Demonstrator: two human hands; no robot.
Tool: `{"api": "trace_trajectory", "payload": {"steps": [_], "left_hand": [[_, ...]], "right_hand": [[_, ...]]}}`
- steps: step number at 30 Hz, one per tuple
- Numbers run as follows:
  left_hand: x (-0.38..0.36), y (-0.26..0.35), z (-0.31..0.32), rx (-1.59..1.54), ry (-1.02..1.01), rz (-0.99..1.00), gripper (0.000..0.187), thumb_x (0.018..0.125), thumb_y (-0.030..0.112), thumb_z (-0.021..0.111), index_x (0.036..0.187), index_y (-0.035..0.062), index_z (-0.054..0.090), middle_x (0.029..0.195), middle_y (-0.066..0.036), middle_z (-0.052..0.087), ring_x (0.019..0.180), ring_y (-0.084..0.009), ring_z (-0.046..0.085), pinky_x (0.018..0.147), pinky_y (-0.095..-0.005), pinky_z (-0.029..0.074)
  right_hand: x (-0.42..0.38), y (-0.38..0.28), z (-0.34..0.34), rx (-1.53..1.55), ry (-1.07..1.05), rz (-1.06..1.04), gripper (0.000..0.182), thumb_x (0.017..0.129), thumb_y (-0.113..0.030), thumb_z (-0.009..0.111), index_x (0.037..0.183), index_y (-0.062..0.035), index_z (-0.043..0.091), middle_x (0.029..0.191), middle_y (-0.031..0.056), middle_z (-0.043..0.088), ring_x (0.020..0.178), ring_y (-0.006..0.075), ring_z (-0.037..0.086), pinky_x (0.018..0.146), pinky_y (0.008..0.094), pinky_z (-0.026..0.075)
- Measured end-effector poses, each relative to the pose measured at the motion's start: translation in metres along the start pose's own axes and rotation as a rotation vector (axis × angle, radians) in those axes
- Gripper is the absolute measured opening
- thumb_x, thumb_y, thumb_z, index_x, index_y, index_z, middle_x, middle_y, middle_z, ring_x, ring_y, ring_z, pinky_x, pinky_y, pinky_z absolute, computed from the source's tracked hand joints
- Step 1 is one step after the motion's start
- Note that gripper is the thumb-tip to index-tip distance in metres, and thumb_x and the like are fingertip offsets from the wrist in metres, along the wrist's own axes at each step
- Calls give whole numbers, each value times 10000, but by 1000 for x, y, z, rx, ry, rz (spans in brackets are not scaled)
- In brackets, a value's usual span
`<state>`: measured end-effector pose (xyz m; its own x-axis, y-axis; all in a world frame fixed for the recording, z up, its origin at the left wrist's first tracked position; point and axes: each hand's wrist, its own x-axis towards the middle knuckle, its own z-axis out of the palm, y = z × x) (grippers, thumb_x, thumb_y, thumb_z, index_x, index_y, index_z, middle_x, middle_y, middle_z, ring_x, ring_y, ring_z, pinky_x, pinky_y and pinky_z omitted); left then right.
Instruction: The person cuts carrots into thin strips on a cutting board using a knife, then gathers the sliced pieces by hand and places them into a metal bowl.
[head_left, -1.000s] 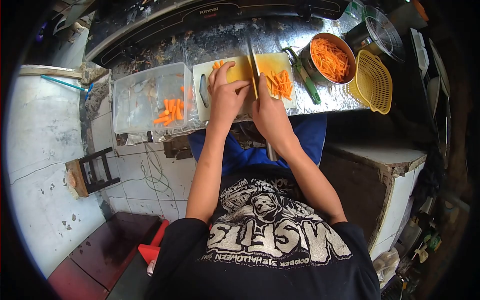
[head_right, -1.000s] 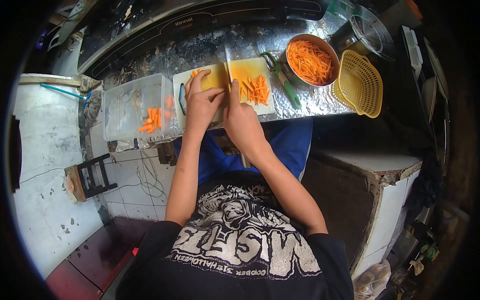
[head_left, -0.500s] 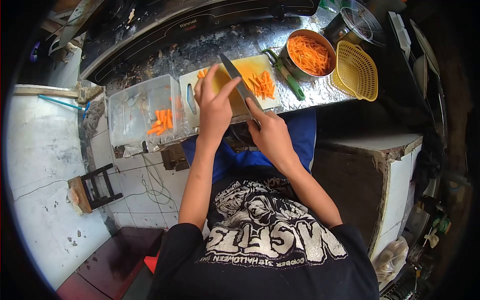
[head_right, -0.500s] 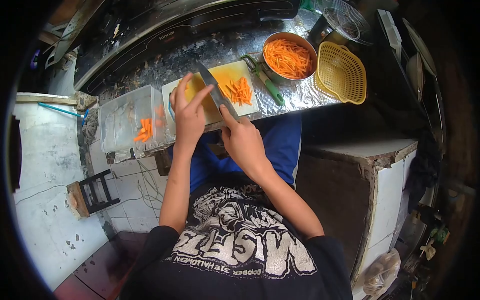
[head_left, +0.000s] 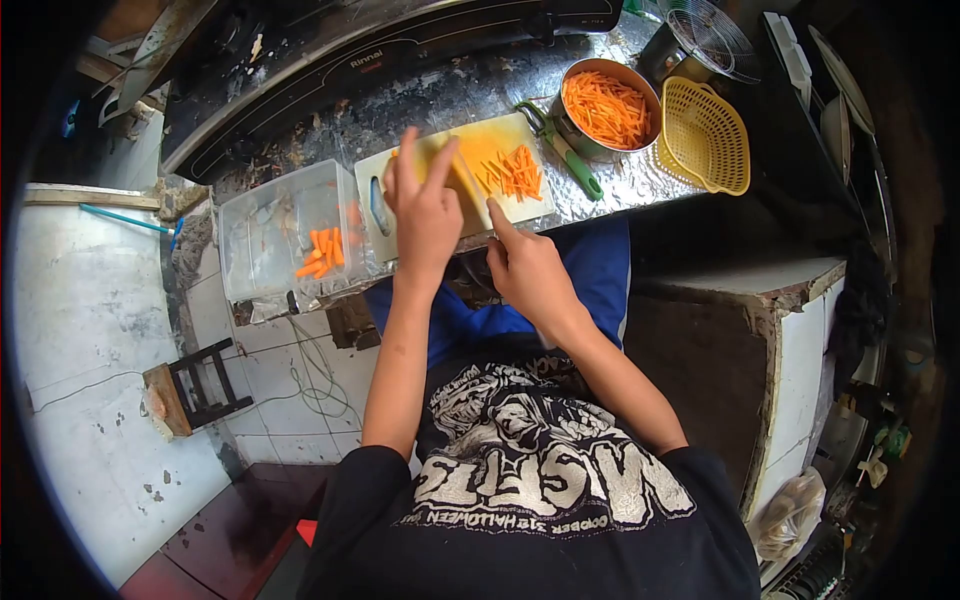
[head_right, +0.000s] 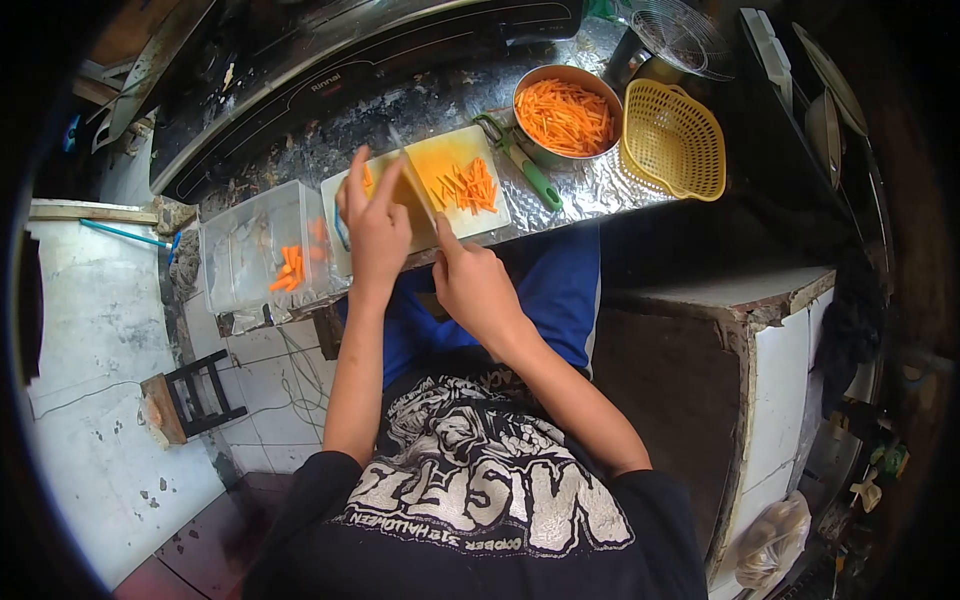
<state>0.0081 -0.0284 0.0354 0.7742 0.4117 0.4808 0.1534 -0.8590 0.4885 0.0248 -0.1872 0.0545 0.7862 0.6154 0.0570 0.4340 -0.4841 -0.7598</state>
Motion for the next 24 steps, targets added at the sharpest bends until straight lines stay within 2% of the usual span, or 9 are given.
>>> {"api": "trace_trajectory", "payload": {"steps": [2, 5, 9, 11, 16, 19, 21, 23, 24], "left_hand": [[1, -14, -6, 49, 27, -59, 538, 831, -33, 548, 1322, 164, 649, 1516, -138, 438, 1359, -379, 402, 1121, -453, 362], [1, -41, -12, 117, 41, -134, 511, 874, -4, 541, 1366, 122, 593, 1475, -147, 453, 1354, -379, 409, 1115, -503, 348], [4, -59, -12, 148, -40, -182, 445, 898, 82, 601, 1342, 113, 607, 1463, -138, 468, 1352, -357, 422, 1098, -503, 376], [7, -55, -13, 117, -117, -223, 434, 899, 107, 637, 1333, 102, 630, 1456, -132, 499, 1360, -354, 431, 1118, -448, 381], [9, -55, -4, 174, -144, -235, 429, 903, 158, 665, 1327, 100, 639, 1459, -122, 503, 1359, -345, 439, 1114, -444, 393], [12, -62, 3, 198, -152, -230, 432, 898, 183, 680, 1322, 103, 645, 1464, -118, 503, 1364, -343, 435, 1115, -444, 394], [16, -67, 4, 202, -158, -222, 432, 895, 194, 687, 1317, 107, 651, 1467, -117, 501, 1367, -342, 431, 1116, -446, 393], [19, -72, 4, 156, -159, -212, 401, 886, 201, 702, 1275, 110, 677, 1473, -114, 496, 1377, -341, 419, 1121, -451, 382], [21, -73, 2, 155, -159, -211, 401, 886, 201, 702, 1275, 110, 677, 1473, -114, 496, 1377, -341, 419, 1121, -451, 382]], "right_hand": [[0, -1, 2, 170, 21, 10, 476, 916, -38, 571, 1373, 75, 503, 806, 334, 648, 756, 478, 666, 713, 523, 535], [4, -6, -2, 267, -78, 60, 464, 924, -35, 560, 1352, 127, 485, 806, 350, 636, 779, 480, 665, 729, 515, 522], [3, -5, 1, 207, -83, 28, 461, 923, -31, 556, 1354, 119, 491, 785, 351, 629, 780, 484, 664, 726, 512, 524], [2, -3, -1, 194, -83, 64, 457, 922, -30, 552, 1350, 120, 495, 764, 350, 621, 773, 490, 660, 712, 513, 520], [1, 8, -19, 192, -65, 154, 447, 928, -43, 543, 1352, 94, 504, 765, 342, 621, 763, 493, 650, 699, 508, 522], [-1, 12, -38, 313, -59, 344, 516, 1001, -116, 526, 1511, -79, 454, 733, 75, 648, 581, 112, 603, 567, 307, 532], [-4, 7, -56, 419, -27, 442, 498, 1020, -116, 520, 1515, -100, 465, 758, 42, 630, 577, 72, 549, 521, 258, 489], [-4, 6, -69, 464, 35, 448, 498, 1003, -127, 516, 1498, -92, 480, 725, 70, 652, 550, 108, 594, 551, 293, 520], [-5, 7, -74, 473, 44, 450, 497, 1007, -114, 508, 1503, -100, 482, 724, 50, 630, 546, 86, 560, 534, 279, 504]]}}
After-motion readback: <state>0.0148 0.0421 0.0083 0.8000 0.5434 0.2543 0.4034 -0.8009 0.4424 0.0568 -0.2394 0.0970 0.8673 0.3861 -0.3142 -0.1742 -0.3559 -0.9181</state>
